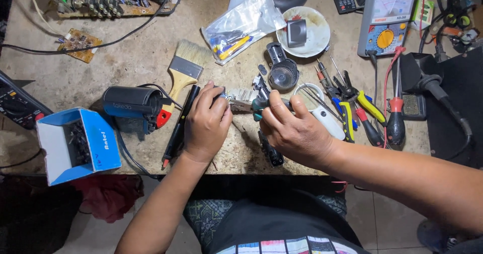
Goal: Disassembling and inspecting electronic components on a workbench using pliers and a soldering iron.
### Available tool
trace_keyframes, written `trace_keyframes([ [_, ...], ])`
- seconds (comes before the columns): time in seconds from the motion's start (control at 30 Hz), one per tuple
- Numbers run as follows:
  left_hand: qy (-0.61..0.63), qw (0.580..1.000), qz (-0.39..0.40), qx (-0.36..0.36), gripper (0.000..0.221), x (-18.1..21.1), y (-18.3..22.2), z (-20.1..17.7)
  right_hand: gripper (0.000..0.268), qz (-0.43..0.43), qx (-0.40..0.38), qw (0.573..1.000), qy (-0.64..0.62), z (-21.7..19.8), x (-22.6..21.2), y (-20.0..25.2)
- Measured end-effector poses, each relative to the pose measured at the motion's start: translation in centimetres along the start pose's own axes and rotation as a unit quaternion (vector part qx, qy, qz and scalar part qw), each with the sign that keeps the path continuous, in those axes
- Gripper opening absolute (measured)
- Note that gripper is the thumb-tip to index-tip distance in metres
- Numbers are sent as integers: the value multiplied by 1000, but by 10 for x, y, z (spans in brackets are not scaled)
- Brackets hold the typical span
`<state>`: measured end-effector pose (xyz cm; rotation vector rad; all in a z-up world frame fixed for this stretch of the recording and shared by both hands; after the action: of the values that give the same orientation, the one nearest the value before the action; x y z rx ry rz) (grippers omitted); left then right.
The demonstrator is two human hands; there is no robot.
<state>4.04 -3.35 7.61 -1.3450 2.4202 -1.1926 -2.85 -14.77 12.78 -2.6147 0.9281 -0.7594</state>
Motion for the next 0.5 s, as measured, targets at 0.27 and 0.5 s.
trace_keyframes([
  [0.27, -10, 1000, 2, 5, 9, -1, 2, 3, 12, -9, -8, 1000, 14, -2, -3, -6],
  [0.5, -5, 1000, 7, 6, 7, -3, 7, 7, 13, -14, -7, 1000, 19, -3, -5, -8],
])
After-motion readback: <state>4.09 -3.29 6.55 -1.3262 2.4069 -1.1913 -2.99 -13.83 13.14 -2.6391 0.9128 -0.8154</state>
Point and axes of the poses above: each hand's wrist, its own y-axis away from the middle knuckle, its own z-axis out of the palm, x = y × z, the point moved 9 cm from there along -y, towards the middle knuckle, and after that the axes turned 8 degrees about -y, right-handed, at the moved point
